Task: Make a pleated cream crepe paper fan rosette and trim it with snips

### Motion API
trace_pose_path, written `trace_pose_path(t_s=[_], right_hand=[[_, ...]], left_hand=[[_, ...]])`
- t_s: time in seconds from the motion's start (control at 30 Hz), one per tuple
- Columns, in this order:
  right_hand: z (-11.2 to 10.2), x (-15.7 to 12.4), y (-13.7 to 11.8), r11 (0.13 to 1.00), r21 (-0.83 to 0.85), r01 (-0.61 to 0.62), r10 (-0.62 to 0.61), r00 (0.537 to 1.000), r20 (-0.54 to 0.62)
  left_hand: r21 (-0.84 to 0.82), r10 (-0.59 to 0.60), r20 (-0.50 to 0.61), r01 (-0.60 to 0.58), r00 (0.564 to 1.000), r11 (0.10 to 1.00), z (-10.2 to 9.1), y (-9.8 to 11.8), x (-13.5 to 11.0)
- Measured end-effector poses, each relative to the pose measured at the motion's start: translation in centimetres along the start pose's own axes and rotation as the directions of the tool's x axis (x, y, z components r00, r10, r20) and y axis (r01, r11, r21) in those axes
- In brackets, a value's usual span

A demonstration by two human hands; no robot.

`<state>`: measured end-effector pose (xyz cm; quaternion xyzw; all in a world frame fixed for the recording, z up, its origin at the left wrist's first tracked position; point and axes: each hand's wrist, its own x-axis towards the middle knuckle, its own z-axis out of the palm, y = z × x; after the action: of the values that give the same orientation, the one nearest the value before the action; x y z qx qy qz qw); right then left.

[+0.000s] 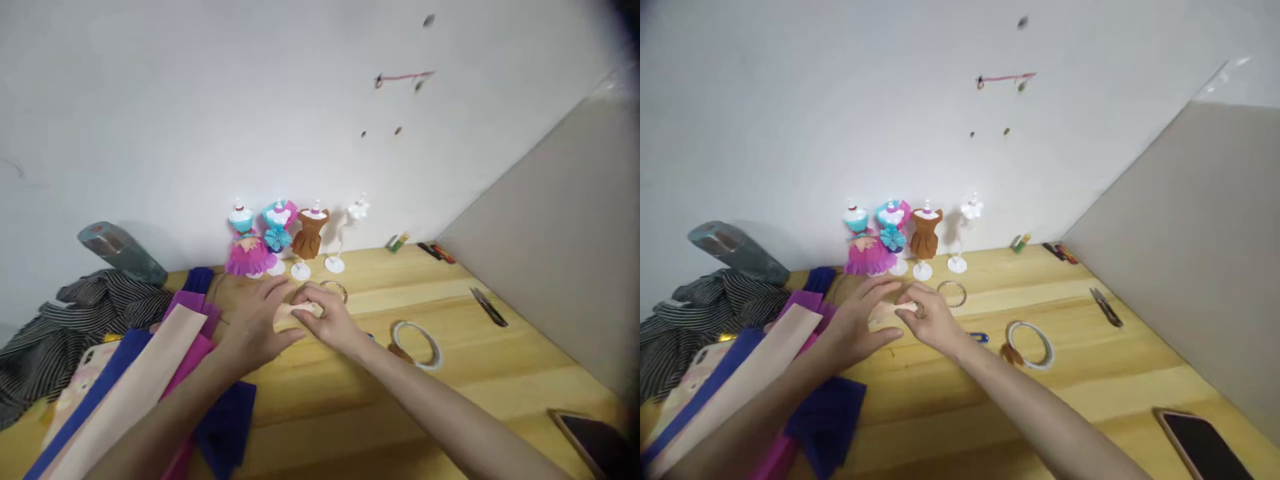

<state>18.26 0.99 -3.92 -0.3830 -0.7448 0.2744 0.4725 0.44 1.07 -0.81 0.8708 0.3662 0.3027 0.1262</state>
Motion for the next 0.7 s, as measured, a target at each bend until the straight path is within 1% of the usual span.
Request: trace_pose_path(t_s=[0.07, 0.13, 0.2, 0.27, 0.33, 0.4, 0.47, 0.53, 0.6, 0.63, 0.7], right_hand=[[0.1, 0.2, 1.2, 0.999, -0.026, 0.031, -0.03, 0.999, 0.012], [0.1, 0.8, 2.3, 0.998, -0.059, 0.024, -0.023, 1.0, 0.019], [0.1, 1.8, 3.4, 0.996, -0.084, 0.006, -0.003, 1.0, 0.031], [0.1, 2.9, 4.4, 0.997, -0.076, 0.008, -0.004, 0.998, 0.056], [0.3, 3.9, 5.2, 0.998, -0.066, -0.008, 0.013, 0.998, 0.069], [0.4, 4.6, 5.4, 0.997, -0.067, -0.045, 0.053, 0.991, 0.125], [0.6, 4.7, 5.1, 0.998, -0.059, -0.029, 0.037, 0.991, 0.131], [0.7, 3.9, 4.2, 0.999, -0.047, 0.007, -0.001, 0.992, 0.128], [0.6, 2.2, 2.9, 0.999, -0.03, 0.041, -0.037, 0.992, 0.121], [0.5, 1.1, 2.2, 0.998, -0.02, 0.053, -0.05, 0.992, 0.116], [0.2, -1.4, 0.8, 0.998, -0.007, 0.059, -0.058, 0.993, 0.104]], left_hand=[[0.002, 0.026, 0.027, -0.026, 0.999, 1.0, 0.6, -1.0, 0.9], [-0.03, 0.052, 0.001, -0.052, 0.999, 0.998, 0.8, -2.0, 2.1], [-0.024, -0.021, -0.028, 0.021, 0.999, 0.999, 0.6, -2.9, 3.7], [0.006, -0.068, 0.031, 0.068, 0.997, 0.998, 0.1, -3.4, 5.5], [0.025, -0.106, 0.022, 0.106, 0.994, 0.994, -0.3, -3.4, 6.9], [0.059, -0.156, 0.023, 0.154, 0.987, 0.986, -0.4, -2.7, 7.5], [0.13, -0.152, 0.016, 0.149, 0.988, 0.98, -0.2, -1.6, 6.9], [0.187, -0.099, 0.03, 0.092, 0.995, 0.978, 0.0, -0.2, 5.3], [0.171, -0.078, 0.001, 0.076, 0.997, 0.982, 0.2, 1.2, 2.9], [0.139, -0.083, -0.033, 0.087, 0.996, 0.987, 0.2, 1.9, 1.5], [0.053, -0.148, -0.108, 0.154, 0.983, 0.987, 0.3, 3.1, -1.2]])
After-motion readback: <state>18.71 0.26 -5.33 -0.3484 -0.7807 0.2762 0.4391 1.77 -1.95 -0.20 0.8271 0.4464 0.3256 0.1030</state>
